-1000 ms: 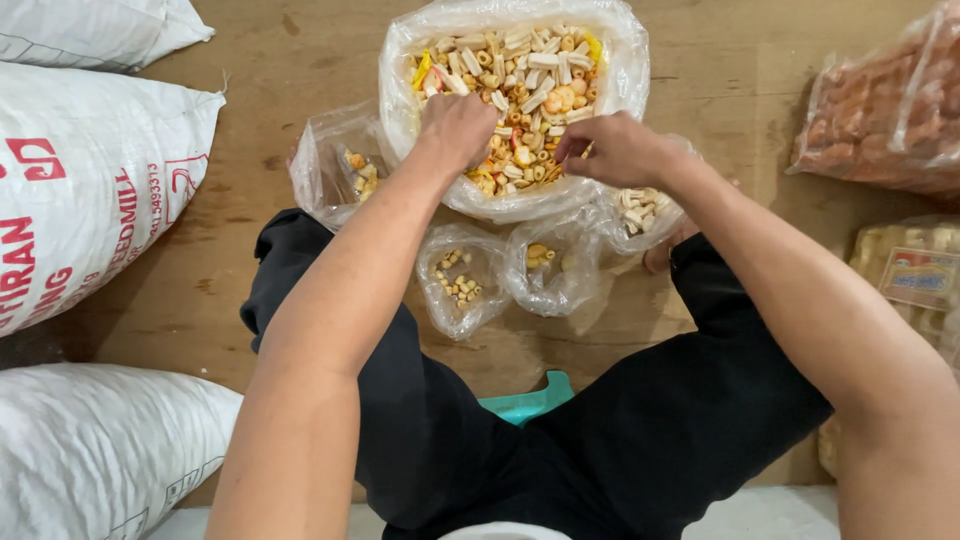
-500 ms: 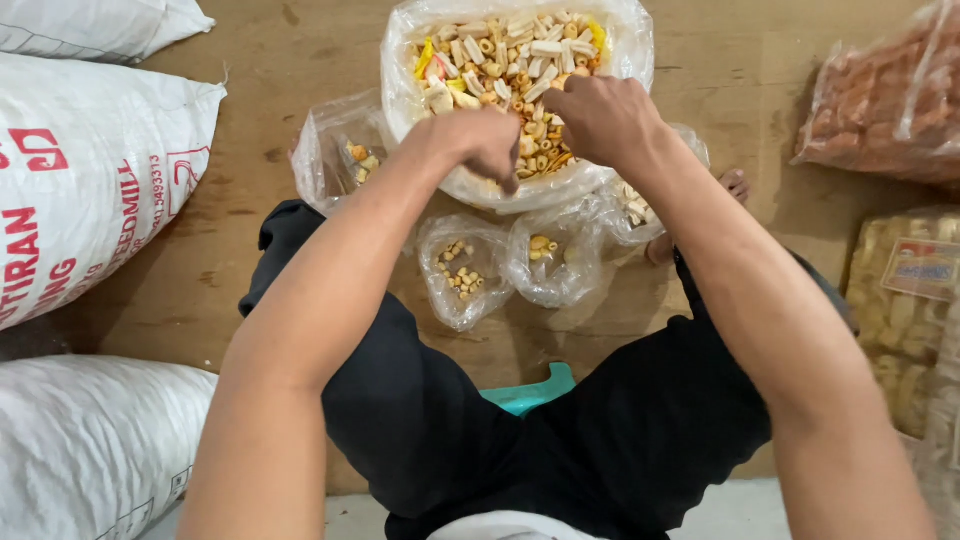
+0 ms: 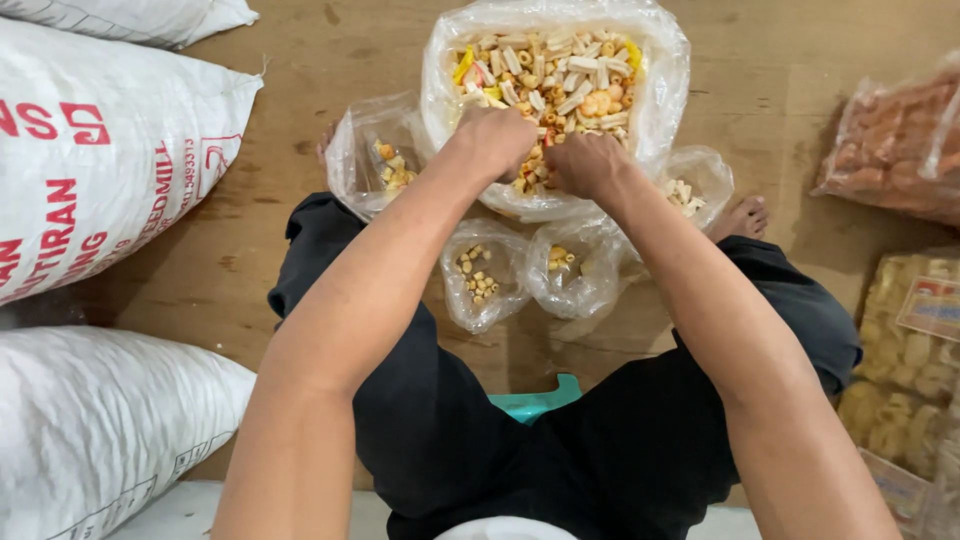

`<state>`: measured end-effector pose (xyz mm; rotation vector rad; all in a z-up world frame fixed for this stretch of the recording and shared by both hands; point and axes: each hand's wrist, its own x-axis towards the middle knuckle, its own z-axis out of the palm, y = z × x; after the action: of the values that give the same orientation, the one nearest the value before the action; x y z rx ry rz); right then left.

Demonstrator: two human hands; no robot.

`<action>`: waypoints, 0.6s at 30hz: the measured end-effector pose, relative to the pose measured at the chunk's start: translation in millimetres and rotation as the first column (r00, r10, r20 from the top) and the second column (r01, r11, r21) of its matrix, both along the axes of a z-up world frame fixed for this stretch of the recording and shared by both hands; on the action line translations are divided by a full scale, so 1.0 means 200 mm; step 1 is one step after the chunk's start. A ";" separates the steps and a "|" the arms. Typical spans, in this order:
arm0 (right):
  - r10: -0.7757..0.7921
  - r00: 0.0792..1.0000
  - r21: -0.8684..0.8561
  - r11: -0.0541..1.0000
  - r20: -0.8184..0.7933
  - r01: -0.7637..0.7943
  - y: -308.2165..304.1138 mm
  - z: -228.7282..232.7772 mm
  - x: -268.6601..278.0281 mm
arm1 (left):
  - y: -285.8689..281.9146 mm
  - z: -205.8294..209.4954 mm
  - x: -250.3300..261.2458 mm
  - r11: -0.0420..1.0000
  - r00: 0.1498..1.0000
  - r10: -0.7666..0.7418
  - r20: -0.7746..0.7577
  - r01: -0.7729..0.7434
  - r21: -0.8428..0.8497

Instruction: The person sits on a small stool and sorts mixed snack pieces from a large plastic bag into several smaller plastic bags. They use both hands to pick and separate different snack types, placing them into the smaller bags arranged around the main bag.

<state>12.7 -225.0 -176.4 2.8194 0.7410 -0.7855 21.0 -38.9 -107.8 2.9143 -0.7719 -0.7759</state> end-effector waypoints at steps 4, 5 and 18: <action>-0.072 0.979 -0.129 0.990 -0.189 0.048 0.17 0.49 -0.01 | 0.01 0.45 -0.08 0.998 0.992 -0.009 -0.122 0.017 0.064; -0.105 0.968 -0.046 0.994 -0.227 0.097 0.17 0.53 0.01 | 0.03 0.45 -0.08 0.999 0.996 0.032 -0.087 -0.031 0.008; -0.234 0.694 0.494 0.553 -0.681 0.671 0.17 0.90 -0.05 | 0.10 0.35 -0.09 0.994 0.948 0.031 0.317 0.003 -0.106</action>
<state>1.9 -190.0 3.4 3.6250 0.3185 -1.8308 3.9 -18.5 -38.1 2.9805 -0.7821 -0.2516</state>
